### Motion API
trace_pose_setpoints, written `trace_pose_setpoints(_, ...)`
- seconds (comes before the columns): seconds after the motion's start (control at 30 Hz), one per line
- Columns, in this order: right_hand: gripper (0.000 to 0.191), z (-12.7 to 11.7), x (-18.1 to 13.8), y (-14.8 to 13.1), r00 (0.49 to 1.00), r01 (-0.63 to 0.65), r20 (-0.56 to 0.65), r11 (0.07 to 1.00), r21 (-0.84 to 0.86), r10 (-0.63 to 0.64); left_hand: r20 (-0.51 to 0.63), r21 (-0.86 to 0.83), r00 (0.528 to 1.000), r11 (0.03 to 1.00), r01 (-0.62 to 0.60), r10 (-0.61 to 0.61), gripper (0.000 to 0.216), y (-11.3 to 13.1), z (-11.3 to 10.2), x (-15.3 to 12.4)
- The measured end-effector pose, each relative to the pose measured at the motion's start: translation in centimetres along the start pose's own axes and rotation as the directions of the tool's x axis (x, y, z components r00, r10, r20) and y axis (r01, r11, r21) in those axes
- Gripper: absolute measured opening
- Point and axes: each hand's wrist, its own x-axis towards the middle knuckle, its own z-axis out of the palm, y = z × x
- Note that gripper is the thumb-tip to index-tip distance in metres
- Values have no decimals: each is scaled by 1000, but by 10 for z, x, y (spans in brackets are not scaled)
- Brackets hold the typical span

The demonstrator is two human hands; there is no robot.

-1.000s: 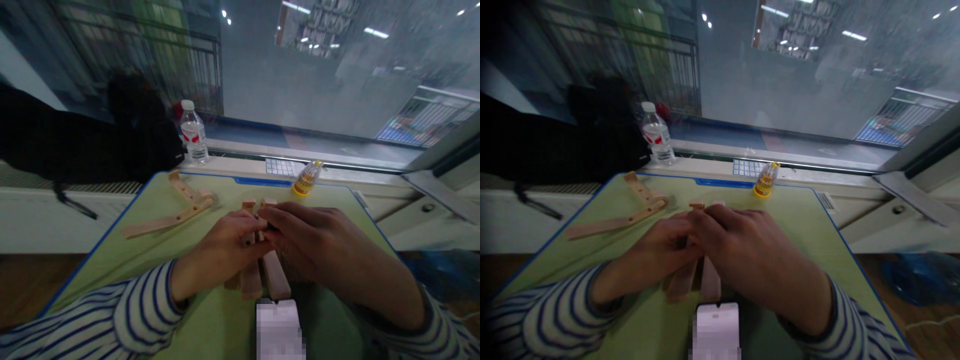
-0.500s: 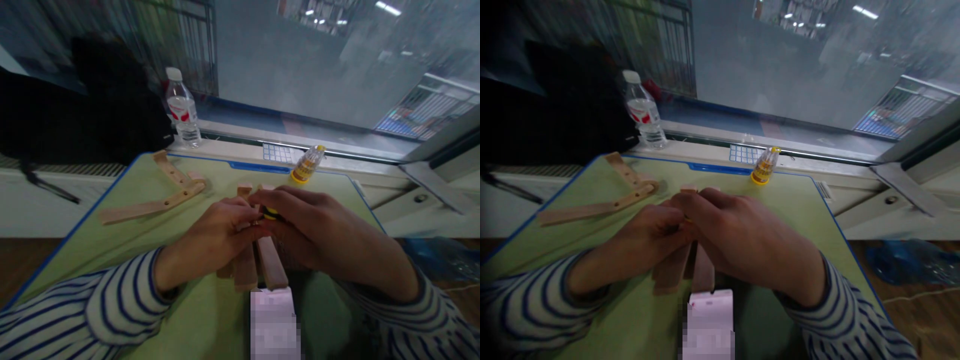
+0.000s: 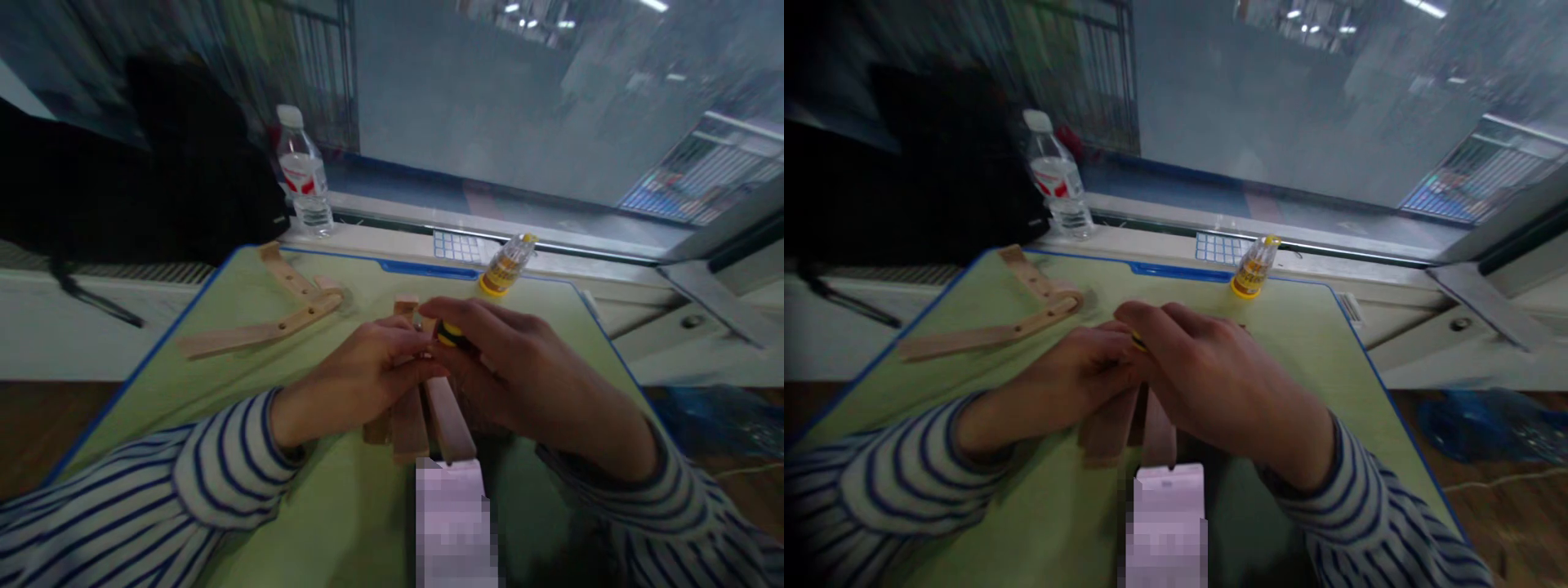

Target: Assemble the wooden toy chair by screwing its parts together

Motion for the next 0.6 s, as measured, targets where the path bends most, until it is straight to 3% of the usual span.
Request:
trace_pose_setpoints(0.13,33,1,1,4,1000,-13,6,998,60,13,7,65,1000,998,20,-21,16,4,-1,0)
trace_pose_setpoints(0.33,31,-3,0,11,1000,17,12,996,84,-18,-162,151,985,985,84,-59,27,18,-8,3)
trace_pose_setpoints(0.47,31,-15,1,11,994,79,82,995,-55,-74,-70,105,995,991,77,-70,15,18,-7,7)
trace_pose_setpoints(0.6,29,-30,16,9,945,277,254,919,-280,-207,1,45,999,998,34,-34,20,11,-6,7)
